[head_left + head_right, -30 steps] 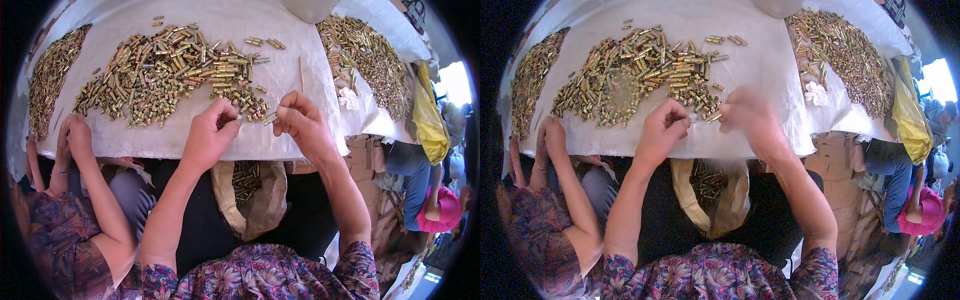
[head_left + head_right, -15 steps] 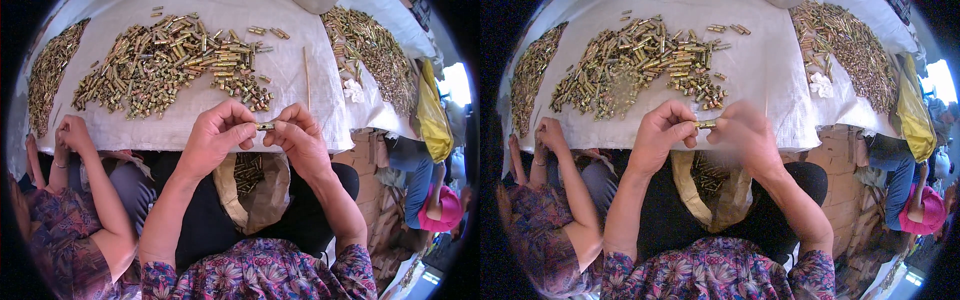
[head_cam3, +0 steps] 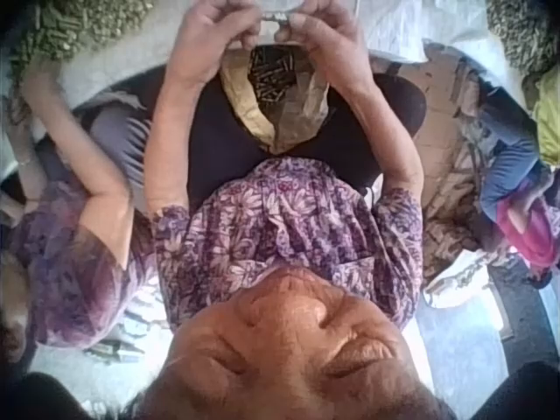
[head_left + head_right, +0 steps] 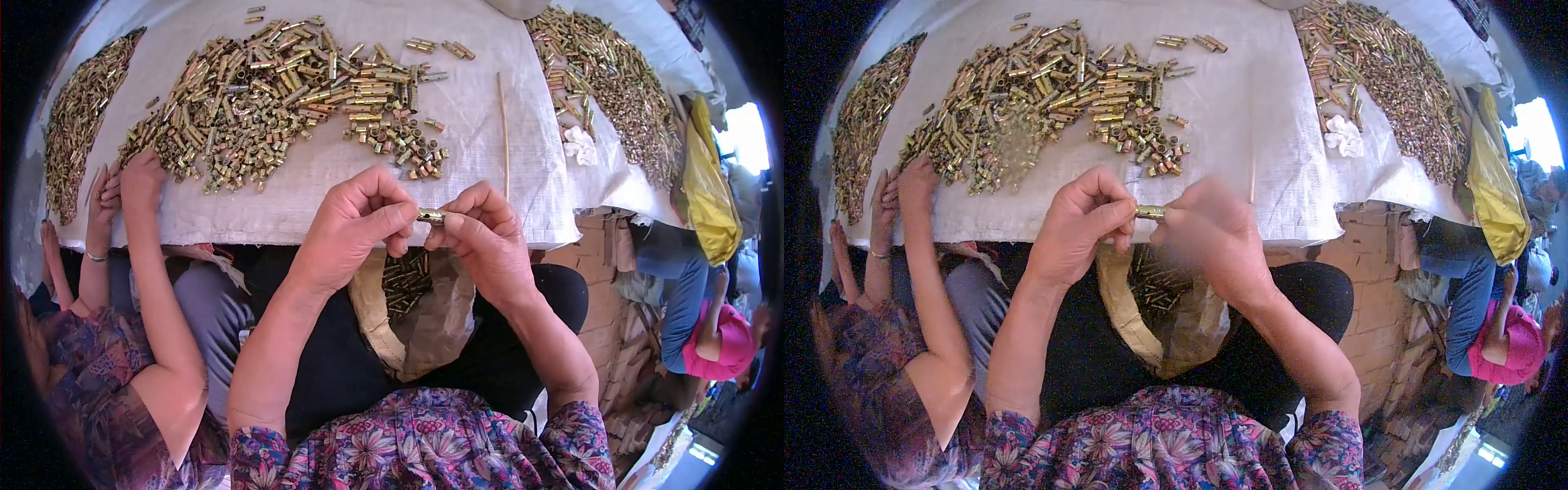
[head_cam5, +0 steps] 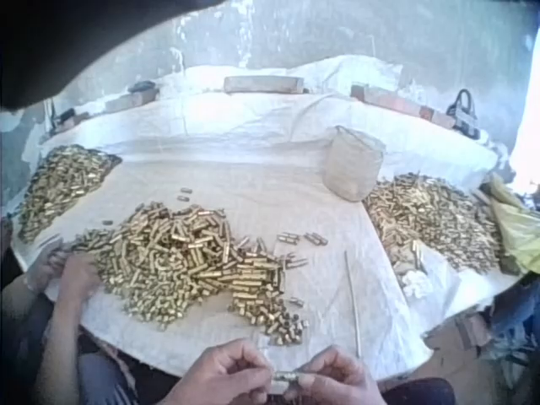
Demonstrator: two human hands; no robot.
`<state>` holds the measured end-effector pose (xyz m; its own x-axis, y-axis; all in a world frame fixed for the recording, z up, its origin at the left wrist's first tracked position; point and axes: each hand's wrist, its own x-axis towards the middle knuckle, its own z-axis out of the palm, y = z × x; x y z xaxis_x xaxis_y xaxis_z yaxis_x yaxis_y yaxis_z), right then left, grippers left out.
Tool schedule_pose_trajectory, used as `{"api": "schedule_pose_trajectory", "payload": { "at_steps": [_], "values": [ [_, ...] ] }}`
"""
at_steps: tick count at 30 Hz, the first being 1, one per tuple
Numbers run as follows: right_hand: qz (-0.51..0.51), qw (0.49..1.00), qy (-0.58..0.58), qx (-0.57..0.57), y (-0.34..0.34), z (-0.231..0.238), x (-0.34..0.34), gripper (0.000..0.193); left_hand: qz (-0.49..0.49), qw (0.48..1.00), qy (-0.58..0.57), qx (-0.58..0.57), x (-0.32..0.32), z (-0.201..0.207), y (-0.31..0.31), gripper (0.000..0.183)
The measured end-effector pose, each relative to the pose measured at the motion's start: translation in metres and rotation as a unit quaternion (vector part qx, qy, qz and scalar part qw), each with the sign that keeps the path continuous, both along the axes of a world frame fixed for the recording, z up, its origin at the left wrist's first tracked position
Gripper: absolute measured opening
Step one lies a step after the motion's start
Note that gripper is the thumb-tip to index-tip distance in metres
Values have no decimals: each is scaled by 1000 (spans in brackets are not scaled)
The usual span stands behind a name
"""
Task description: The person assembles metal hardware by fitting small metal components into cylindrical metal casings by hand, using a wooden stick to push parts inside the casings, and gathering pieces on the table.
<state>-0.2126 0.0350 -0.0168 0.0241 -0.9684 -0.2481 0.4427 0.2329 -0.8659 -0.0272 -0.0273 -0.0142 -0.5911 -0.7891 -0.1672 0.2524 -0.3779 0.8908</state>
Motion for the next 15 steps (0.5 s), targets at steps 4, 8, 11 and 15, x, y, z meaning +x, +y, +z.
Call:
{"api": "schedule_pose_trajectory", "payload": {
  "at_steps": [4,8,11,15],
  "values": [
    [52,995,-79,20,6,-2,-7,10,-48,995,75,37,-1,-9,6,14],
    [107,989,-105,14,15,9,-11,13,-134,978,147,56,-5,-5,17,17],
    [54,993,-103,-10,26,17,-2,14,-128,977,167,42,-5,-1,23,18],
    [48,996,-66,-28,32,16,-3,12,-134,982,132,34,-5,-1,24,18]
  ]
}}
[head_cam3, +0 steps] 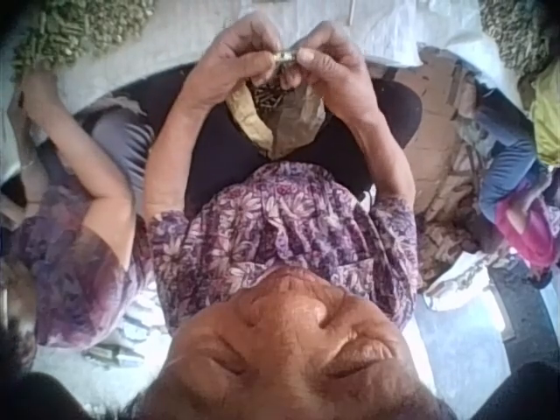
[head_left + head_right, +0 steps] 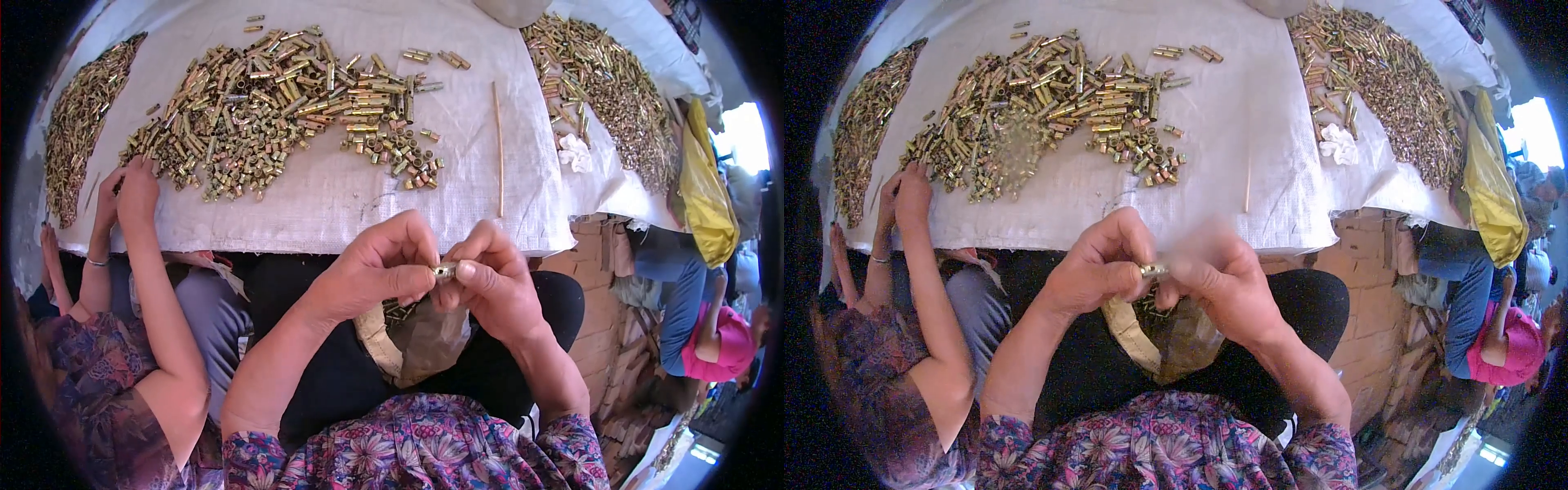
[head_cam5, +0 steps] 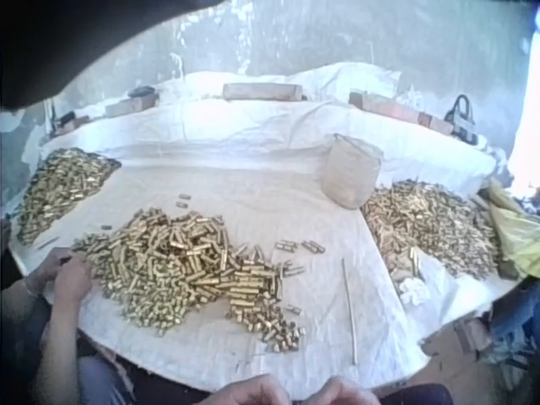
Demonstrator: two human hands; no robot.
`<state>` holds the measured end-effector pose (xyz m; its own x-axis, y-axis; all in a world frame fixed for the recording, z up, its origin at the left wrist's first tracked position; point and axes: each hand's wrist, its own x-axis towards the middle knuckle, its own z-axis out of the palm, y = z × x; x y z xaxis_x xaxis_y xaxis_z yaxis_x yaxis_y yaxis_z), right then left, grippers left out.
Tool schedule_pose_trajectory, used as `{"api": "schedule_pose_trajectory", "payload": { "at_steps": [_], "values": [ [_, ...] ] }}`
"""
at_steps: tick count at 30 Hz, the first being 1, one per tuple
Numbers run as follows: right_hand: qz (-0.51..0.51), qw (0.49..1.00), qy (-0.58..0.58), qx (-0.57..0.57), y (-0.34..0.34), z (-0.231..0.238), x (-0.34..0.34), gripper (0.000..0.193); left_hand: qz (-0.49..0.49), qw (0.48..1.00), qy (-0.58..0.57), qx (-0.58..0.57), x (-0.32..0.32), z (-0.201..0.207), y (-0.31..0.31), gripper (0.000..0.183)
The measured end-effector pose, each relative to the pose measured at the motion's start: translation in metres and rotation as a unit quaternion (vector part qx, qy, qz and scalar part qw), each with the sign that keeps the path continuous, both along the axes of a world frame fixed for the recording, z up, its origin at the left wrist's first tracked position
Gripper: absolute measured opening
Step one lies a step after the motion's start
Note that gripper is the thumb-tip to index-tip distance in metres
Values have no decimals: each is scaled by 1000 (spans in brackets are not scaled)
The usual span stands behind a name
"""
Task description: The person assembles metal hardware by fitting small metal components into cylindrical metal casings by hand, using a wooden stick to push parts inside the casings, and gathering pieces on the table.
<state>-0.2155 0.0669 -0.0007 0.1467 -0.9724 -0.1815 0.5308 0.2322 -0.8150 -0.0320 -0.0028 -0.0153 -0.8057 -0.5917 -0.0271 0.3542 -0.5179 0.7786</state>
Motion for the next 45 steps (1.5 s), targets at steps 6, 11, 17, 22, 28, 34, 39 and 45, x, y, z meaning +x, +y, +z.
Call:
{"api": "schedule_pose_trajectory", "payload": {
  "at_steps": [6,11,17,22,28,34,39,45],
  "values": [
    [55,992,-99,55,3,0,-4,10,-64,997,-39,-14,5,9,-7,22],
    [132,983,127,14,-3,4,-27,16,39,966,-227,-116,10,-1,-38,15],
    [171,892,418,0,-43,36,-39,13,209,662,-456,-558,-13,-14,-48,21],
    [-58,799,565,-197,-129,-6,-76,11,225,616,-501,-565,-30,-12,-43,18],
    [-170,645,688,-286,-239,-37,-94,18,266,614,-492,-557,-31,-19,-48,14],
    [-148,525,771,-328,-283,-50,-100,27,246,626,-502,-544,-30,-16,-50,12],
    [65,571,797,-186,-261,-19,-78,22,260,729,-438,-457,-13,-12,-51,11],
    [56,560,803,-199,-183,-18,-66,16,235,897,-304,-219,0,-14,-54,9]
  ]
}}
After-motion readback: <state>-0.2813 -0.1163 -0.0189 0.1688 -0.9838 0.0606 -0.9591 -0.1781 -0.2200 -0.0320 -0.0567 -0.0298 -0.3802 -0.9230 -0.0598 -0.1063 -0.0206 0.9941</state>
